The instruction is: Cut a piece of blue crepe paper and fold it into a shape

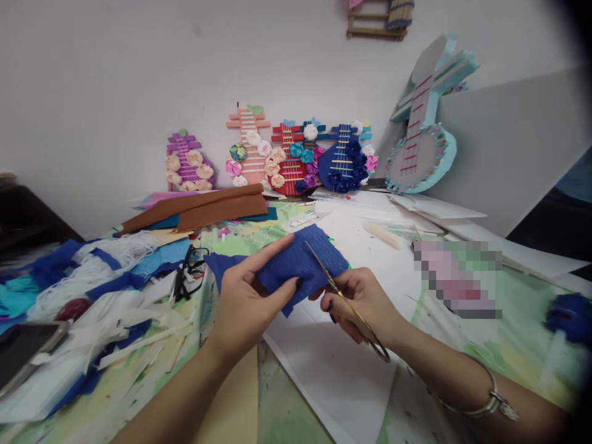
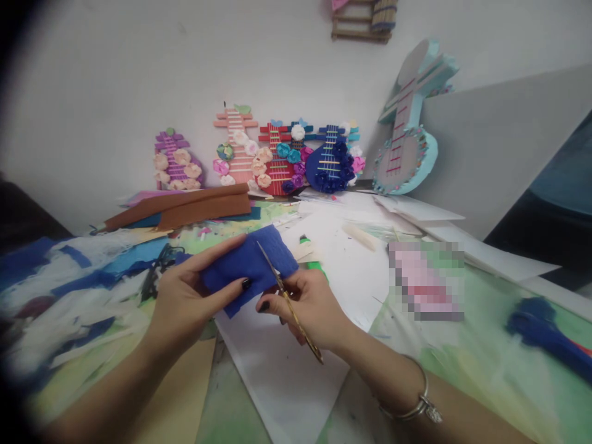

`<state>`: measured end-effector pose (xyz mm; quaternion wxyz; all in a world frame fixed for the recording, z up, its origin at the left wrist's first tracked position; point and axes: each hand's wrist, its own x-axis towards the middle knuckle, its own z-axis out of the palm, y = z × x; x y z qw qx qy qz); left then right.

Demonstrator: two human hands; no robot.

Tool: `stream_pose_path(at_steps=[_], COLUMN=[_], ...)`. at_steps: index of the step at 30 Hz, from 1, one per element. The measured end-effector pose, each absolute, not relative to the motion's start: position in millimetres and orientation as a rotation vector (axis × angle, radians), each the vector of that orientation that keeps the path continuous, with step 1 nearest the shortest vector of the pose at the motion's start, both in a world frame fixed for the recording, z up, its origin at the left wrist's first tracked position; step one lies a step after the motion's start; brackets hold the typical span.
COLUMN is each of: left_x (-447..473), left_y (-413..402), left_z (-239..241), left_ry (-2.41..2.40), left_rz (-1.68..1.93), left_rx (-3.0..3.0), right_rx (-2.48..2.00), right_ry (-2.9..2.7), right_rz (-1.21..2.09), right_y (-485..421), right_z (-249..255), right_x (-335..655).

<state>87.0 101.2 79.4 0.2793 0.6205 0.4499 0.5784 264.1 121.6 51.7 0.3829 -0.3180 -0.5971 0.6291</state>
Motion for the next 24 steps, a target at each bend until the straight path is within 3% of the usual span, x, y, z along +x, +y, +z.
stream_pose_path(at_steps=[24], left_x=[85.0], left_y=[103.4], left_z=[74.5], left_ry=[1.163], left_rz=[1.581], left_rx=[1.684], right_rx=[-0.890], right_ry=[-1.527], right_rz=[1.587], right_y=[119.6], right_z=[55.8], right_x=[263.3])
